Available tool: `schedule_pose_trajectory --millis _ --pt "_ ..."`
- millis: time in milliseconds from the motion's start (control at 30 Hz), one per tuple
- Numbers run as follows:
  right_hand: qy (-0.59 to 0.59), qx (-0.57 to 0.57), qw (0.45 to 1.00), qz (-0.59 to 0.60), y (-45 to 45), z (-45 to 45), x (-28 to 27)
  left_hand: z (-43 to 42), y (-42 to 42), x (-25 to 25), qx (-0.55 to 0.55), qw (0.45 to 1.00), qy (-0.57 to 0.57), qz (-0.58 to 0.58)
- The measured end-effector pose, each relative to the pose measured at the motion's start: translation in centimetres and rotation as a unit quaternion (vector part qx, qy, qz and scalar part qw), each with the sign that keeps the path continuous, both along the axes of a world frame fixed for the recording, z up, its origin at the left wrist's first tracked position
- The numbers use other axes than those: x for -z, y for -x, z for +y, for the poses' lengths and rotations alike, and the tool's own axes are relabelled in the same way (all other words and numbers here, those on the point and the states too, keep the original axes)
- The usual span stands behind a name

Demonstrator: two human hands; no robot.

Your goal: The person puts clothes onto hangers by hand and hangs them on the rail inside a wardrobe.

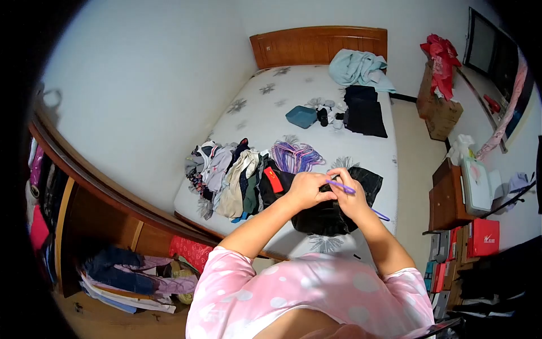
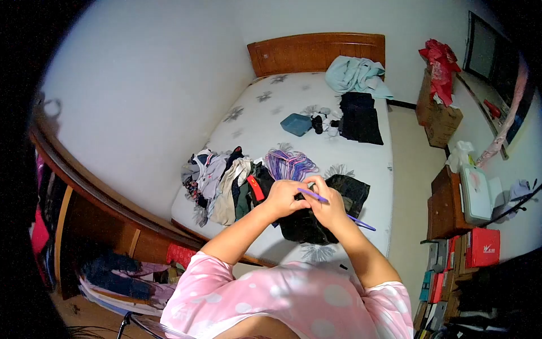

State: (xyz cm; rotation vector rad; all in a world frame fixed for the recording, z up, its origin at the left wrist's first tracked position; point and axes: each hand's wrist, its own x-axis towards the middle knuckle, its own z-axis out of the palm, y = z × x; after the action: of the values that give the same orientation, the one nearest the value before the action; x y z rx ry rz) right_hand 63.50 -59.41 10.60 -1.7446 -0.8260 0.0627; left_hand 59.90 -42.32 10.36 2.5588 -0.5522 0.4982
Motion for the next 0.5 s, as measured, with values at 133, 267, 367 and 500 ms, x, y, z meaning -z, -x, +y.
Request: schedule_pose_trajectory --millis 133,267,367,500 --pt "0.019 -0.029 0.999 -0.034 -2.1 -1.3 -1.0 0.2 0.1 -0.7 -0.082 0.997 0.01 0.009" --pt "-0.131 -0.024 0.987 0.088 -5.9 -6.2 -0.3 3.6 0.9 -0.8 -0.153 0.981 0.099 0.068" --pt "-0.168 0.087 0.972 0.137 -8.4 -8.7 2.6 6.8 1.7 0.5 -0.149 0.973 0.172 -0.042" --pt "-0.107 0.13 0.962 0.213 -9.9 -8.9 9.3 8.9 2.6 1.1 -0.116 0.952 0.272 -0.082"
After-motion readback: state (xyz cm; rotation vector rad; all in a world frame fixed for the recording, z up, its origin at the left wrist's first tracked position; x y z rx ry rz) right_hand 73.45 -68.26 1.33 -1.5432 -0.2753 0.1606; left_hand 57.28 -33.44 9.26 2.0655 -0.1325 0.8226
